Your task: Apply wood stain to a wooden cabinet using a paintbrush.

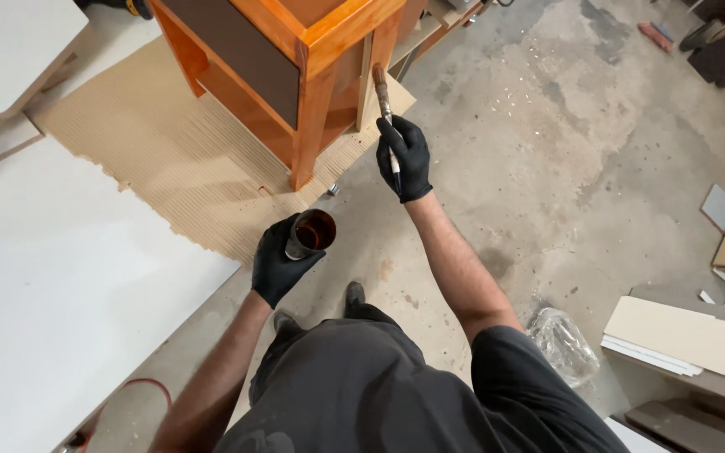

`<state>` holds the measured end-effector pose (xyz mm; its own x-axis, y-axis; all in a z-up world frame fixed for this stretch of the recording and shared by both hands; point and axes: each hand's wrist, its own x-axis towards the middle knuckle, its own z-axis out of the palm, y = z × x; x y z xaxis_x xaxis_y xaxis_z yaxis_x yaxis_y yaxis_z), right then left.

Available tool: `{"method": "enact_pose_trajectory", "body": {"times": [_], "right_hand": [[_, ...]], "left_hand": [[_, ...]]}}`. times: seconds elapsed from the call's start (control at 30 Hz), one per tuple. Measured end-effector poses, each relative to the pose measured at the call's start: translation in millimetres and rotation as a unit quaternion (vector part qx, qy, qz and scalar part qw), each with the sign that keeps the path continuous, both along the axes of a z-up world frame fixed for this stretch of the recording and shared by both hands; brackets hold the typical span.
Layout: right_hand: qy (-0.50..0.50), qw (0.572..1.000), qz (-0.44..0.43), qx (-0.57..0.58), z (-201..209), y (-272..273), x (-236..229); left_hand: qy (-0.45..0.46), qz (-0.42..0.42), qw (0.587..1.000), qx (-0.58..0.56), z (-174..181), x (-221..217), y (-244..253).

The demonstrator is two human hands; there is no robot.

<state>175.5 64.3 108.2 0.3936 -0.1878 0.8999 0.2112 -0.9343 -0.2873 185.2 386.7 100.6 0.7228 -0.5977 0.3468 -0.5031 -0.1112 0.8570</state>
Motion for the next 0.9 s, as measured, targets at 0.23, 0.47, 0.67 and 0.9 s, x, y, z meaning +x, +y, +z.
{"method": "enact_pose_trajectory", "body": {"times": [0.23,0.47,0.67,0.9], "right_hand": [[0.030,0.998,-0.039,-0.048,-21,-18,13],[0.080,0.988,-0.043,-0.126,-29,-22,4],[0.076,0.983,-0.040,-0.161,-3,-27,10],[0.031,0.987,-0.017,-0.158,32,-17,-1]], "left_hand": [[-0.033,0.027,0.999,0.005,-4,-5,3],[0.006,0.011,0.999,-0.031,-5,-7,5],[0.007,-0.004,0.999,-0.038,-6,-7,3],[-0.021,0.017,0.999,-0.043,-24,-6,-4]]}}
